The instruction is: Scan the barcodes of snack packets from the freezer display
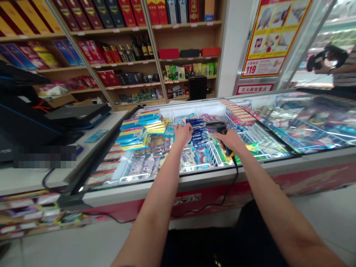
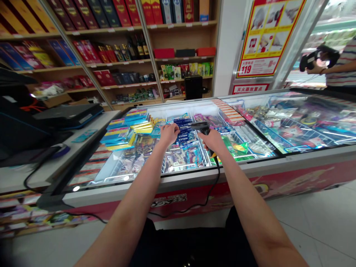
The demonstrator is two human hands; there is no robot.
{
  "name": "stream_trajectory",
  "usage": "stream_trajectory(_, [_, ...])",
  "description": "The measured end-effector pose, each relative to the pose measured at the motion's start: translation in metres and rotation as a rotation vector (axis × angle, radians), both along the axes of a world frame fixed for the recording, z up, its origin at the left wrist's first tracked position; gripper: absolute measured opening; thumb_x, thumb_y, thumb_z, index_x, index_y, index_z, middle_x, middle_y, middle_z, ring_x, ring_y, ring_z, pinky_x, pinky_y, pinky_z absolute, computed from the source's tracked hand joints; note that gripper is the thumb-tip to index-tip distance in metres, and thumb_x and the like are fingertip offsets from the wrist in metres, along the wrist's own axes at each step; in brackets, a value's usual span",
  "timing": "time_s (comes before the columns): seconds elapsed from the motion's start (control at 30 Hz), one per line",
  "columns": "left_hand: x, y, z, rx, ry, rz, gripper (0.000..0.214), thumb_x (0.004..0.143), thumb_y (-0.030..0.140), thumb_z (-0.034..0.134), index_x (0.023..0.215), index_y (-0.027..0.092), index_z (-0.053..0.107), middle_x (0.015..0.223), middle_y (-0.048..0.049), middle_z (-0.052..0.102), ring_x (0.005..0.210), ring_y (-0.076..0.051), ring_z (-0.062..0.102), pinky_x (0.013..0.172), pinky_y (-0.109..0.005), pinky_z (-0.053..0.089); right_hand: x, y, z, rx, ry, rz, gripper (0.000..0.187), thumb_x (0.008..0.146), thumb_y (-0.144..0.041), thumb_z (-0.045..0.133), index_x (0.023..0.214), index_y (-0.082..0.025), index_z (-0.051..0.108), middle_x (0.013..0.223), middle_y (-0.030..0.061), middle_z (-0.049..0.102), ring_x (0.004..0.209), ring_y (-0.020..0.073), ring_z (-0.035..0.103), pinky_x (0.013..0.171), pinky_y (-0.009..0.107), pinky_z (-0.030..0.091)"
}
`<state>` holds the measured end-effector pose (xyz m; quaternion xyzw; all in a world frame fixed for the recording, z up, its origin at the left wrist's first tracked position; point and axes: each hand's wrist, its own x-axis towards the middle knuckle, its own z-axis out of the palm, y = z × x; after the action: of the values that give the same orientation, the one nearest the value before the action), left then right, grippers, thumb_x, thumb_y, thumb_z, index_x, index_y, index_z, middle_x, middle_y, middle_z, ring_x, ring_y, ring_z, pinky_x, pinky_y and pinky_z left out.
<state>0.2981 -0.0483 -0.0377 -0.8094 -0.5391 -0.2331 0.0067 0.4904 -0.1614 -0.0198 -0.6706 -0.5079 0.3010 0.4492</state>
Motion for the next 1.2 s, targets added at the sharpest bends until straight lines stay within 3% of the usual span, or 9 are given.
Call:
stream_trajectory(0.1, [0.0,0.0,0.0,-0.025,-0.035,-0.002,0.024,0.088,0.026,0.061,0.112,0.026,0.061,0.107,-0.0048,0.072,0.116,-0.026,0.054,0.104,-0.042,0.033,0.0,-0.002,0.002,-0.018,0.005,-0.006,0.033,0.082,-0.033,0.067,0.056,-0.019,0.051,0.043,0.0022,0.055,0.033,0.0132,0.052,0.035,0.023,0.043])
stream_trajectory(0.23, [0.001,0.0,0.001,-0.047,0.031,-0.018,0.019,0.089,0.029,0.06,0.107,0.025,0.065,0.115,-0.0071,0.07,0.119,-0.029,0.053,0.104,-0.043,0.034,0.004,-0.002,-0.002,-0.01,0.038,-0.01,0.033,0.081,-0.033,0.069,0.057,-0.02,0.051,0.043,0.0018,0.055,0.033,0.0128,0.051,0.034,0.022,0.042])
stream_trajectory(0.63, [0.003,-0.003,-0.003,0.039,0.116,-0.078,0.023,0.091,0.025,0.056,0.113,0.02,0.057,0.105,-0.0126,0.069,0.115,-0.028,0.057,0.109,-0.042,0.027,0.006,-0.003,-0.003,-0.007,0.002,-0.002,0.035,0.085,-0.032,0.063,0.055,-0.02,0.05,0.042,0.0024,0.055,0.032,0.0136,0.051,0.035,0.024,0.043])
stream_trajectory(0.87, [0.004,0.001,-0.004,-0.013,-0.061,-0.132,0.029,0.087,0.018,0.061,0.115,0.024,0.061,0.119,-0.0075,0.066,0.115,-0.024,0.058,0.102,-0.035,0.04,0.009,-0.003,-0.004,-0.004,0.044,-0.012,0.03,0.082,-0.033,0.068,0.06,-0.02,0.052,0.043,0.0009,0.055,0.032,0.0131,0.051,0.035,0.023,0.043])
stream_trajectory(1.2, [0.004,0.001,0.006,-0.085,-0.348,-0.056,0.025,0.088,0.029,0.059,0.108,0.021,0.072,0.101,-0.0042,0.074,0.098,-0.019,0.066,0.093,-0.028,0.048,0.004,-0.009,-0.003,-0.011,-0.004,-0.003,0.032,0.083,-0.034,0.068,0.059,-0.019,0.053,0.044,0.0016,0.057,0.033,0.0126,0.052,0.035,0.022,0.043])
